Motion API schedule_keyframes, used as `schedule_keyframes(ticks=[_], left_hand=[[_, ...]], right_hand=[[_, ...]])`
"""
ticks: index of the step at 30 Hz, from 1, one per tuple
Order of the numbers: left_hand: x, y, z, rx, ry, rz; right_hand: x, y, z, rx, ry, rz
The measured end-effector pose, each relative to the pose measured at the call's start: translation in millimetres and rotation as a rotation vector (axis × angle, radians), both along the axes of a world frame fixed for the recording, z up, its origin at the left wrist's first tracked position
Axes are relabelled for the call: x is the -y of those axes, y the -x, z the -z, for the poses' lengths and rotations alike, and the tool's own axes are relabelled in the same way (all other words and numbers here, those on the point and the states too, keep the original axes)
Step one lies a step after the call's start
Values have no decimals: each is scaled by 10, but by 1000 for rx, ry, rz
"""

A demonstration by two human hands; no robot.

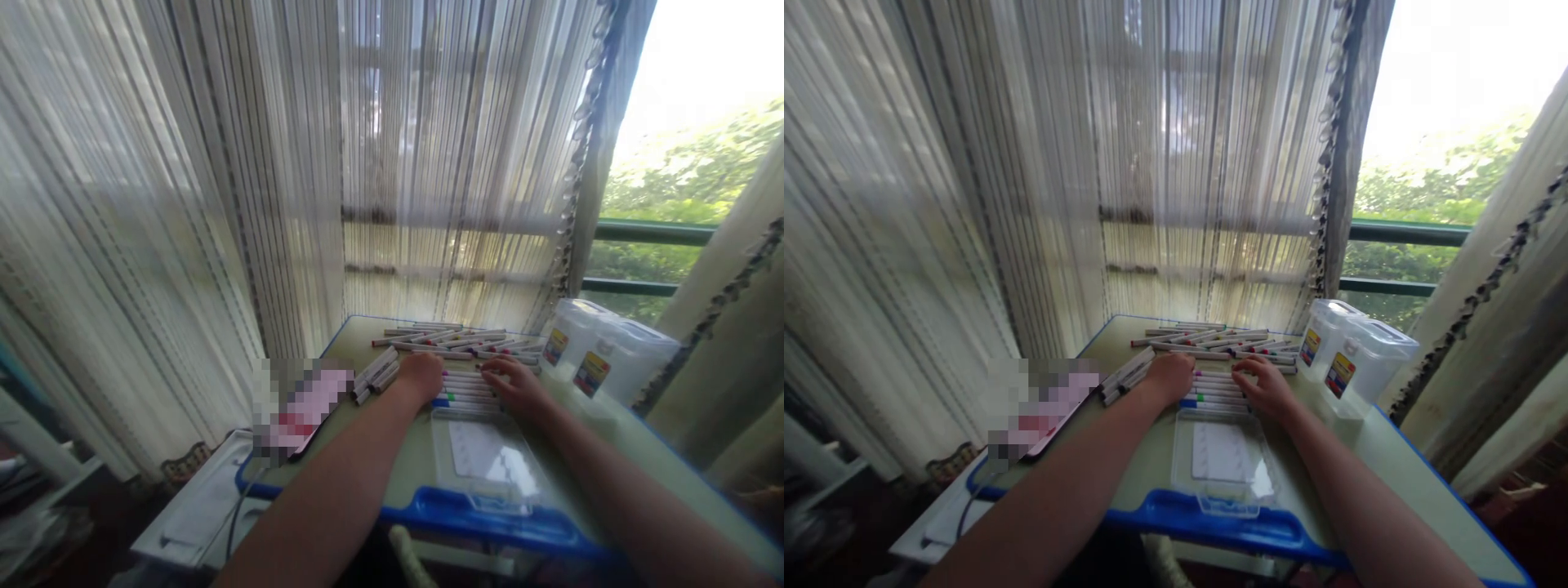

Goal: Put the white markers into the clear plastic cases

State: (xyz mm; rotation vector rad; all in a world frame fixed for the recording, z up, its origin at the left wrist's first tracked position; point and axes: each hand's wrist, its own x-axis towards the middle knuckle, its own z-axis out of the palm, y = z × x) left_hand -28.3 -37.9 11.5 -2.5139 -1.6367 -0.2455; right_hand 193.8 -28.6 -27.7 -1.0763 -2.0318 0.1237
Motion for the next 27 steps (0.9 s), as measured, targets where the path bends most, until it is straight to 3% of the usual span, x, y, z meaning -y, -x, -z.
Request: schedule_keyframes(ticks=[9,18,27], left_hand=[[34,-3,-6,-27,-1,30],[97,33,0,-65,-4,84],[103,30,9,-84,-15,80]], right_hand=[[1,-3,12,61,-56,-9],[54,-95,21,-186,-150,171],[85,-13,-56,-140,-121,118]])
